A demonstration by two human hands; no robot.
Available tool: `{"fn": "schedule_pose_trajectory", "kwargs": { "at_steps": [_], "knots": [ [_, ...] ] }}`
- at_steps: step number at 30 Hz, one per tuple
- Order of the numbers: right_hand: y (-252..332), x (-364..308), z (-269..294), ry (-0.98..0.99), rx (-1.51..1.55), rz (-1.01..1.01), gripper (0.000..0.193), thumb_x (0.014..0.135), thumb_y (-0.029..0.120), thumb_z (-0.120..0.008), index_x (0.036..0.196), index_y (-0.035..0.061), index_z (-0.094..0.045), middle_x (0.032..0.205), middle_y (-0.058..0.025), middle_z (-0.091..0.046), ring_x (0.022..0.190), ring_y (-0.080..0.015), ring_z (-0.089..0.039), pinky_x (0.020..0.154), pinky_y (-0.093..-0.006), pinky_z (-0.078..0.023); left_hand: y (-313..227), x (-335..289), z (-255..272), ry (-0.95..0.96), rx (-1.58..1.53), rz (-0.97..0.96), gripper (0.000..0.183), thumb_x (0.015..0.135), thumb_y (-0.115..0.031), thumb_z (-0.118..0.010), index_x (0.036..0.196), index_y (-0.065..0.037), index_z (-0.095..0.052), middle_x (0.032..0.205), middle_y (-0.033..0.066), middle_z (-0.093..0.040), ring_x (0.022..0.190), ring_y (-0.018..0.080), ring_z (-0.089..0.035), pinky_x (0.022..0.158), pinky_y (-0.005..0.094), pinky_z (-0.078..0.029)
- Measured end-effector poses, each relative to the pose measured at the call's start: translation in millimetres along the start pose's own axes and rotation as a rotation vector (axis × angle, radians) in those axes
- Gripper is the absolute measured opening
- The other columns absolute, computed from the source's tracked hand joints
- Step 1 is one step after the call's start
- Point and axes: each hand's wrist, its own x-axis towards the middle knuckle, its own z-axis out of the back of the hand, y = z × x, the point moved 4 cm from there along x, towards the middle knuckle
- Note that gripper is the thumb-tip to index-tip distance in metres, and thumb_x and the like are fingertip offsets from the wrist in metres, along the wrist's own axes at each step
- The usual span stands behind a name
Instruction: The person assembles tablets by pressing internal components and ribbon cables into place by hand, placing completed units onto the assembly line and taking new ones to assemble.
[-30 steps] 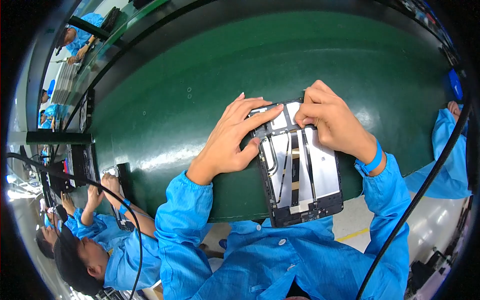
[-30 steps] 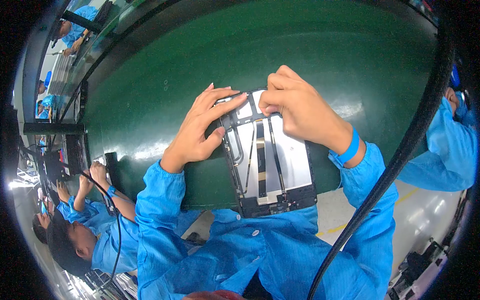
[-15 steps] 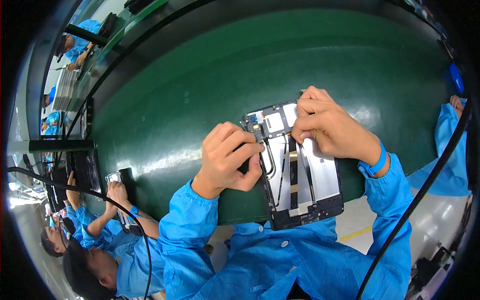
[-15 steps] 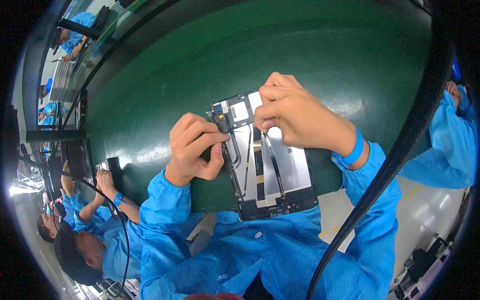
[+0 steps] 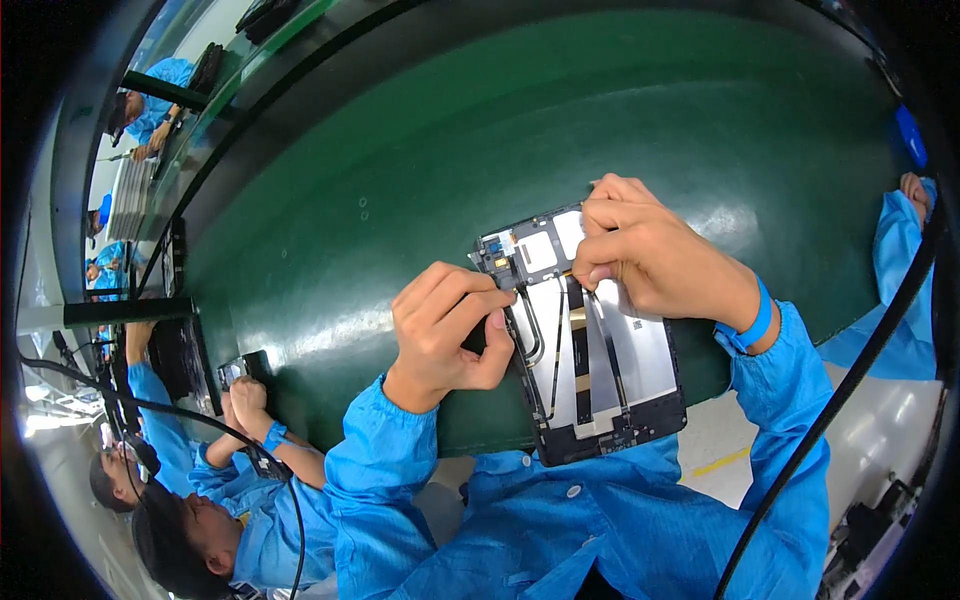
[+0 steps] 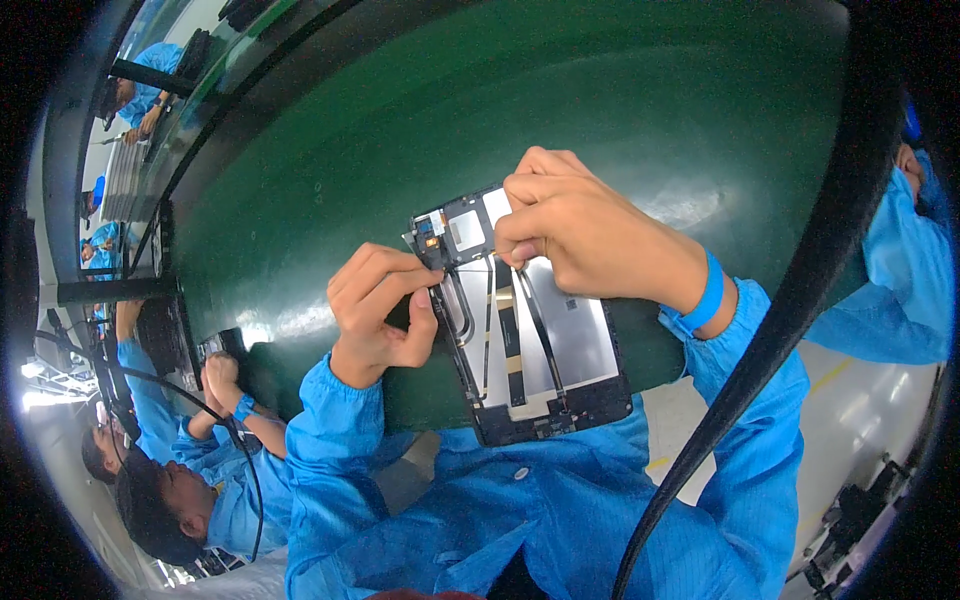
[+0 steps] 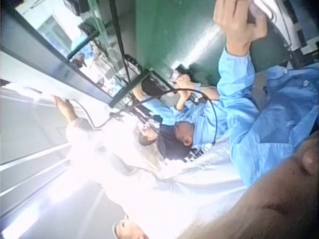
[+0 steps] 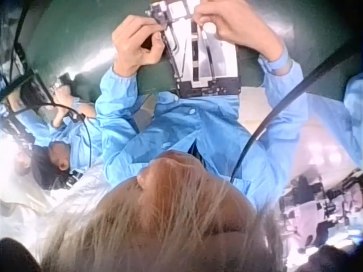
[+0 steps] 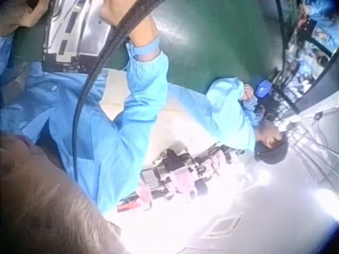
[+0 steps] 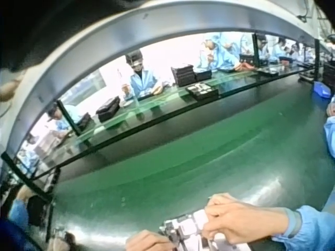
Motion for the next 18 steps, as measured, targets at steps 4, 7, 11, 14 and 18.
{"fn": "schedule_pose_trajectory", "kwargs": {
  "at_steps": [4,7,11,14,18],
  "knots": [
    [-0.8,-0.2,0.1,-0.002,-0.002,0.005,0.022,0.076,-0.012,-0.071,0.083,0.0086,-0.072,0.085,-0.0044,-0.048,0.099,-0.0292,-0.052,0.100,-0.0416,-0.043,1.8,-0.6,-1.4,-0.016,0.006,-0.012,0.024,0.064,-0.002,-0.073,0.087,-0.006,-0.080,0.084,0.0077,-0.072,0.072,0.0269,-0.068,0.062,0.0365,-0.055],
    [-1.0,-0.6,-0.9,-0.010,0.007,0.019,0.022,0.077,-0.012,-0.071,0.082,0.0088,-0.072,0.086,-0.0047,-0.048,0.099,-0.0294,-0.052,0.099,-0.0417,-0.043,0.9,-2.4,-0.3,-0.021,0.009,-0.018,0.024,0.065,-0.002,-0.073,0.087,-0.006,-0.080,0.084,0.0078,-0.072,0.073,0.0268,-0.068,0.062,0.0365,-0.055],
    [-1.2,-1.4,-0.7,-0.009,0.011,0.011,0.021,0.078,-0.011,-0.072,0.083,0.0092,-0.074,0.086,-0.0044,-0.048,0.099,-0.0291,-0.052,0.099,-0.0416,-0.044,0.8,-2.2,-0.4,-0.026,0.015,-0.045,0.024,0.065,-0.002,-0.073,0.087,-0.006,-0.081,0.084,0.0077,-0.072,0.073,0.0266,-0.069,0.062,0.0367,-0.055],
    [-1.2,-0.6,-0.7,0.002,0.019,-0.007,0.021,0.079,-0.011,-0.071,0.083,0.0088,-0.075,0.086,-0.0044,-0.049,0.100,-0.0289,-0.052,0.099,-0.0416,-0.044,1.1,-1.5,0.0,-0.030,0.015,-0.039,0.024,0.065,-0.002,-0.073,0.088,-0.006,-0.081,0.084,0.0073,-0.073,0.073,0.0264,-0.069,0.062,0.0371,-0.055],
    [-0.4,0.3,0.9,-0.008,0.002,0.018,0.020,0.080,-0.011,-0.070,0.084,0.0081,-0.075,0.086,-0.0045,-0.049,0.100,-0.0293,-0.052,0.099,-0.0417,-0.044,0.2,-0.8,2.7,-0.031,0.013,-0.055,0.023,0.066,-0.003,-0.073,0.087,-0.006,-0.081,0.083,0.0069,-0.072,0.073,0.0264,-0.069,0.063,0.0373,-0.055]
  ]
}}
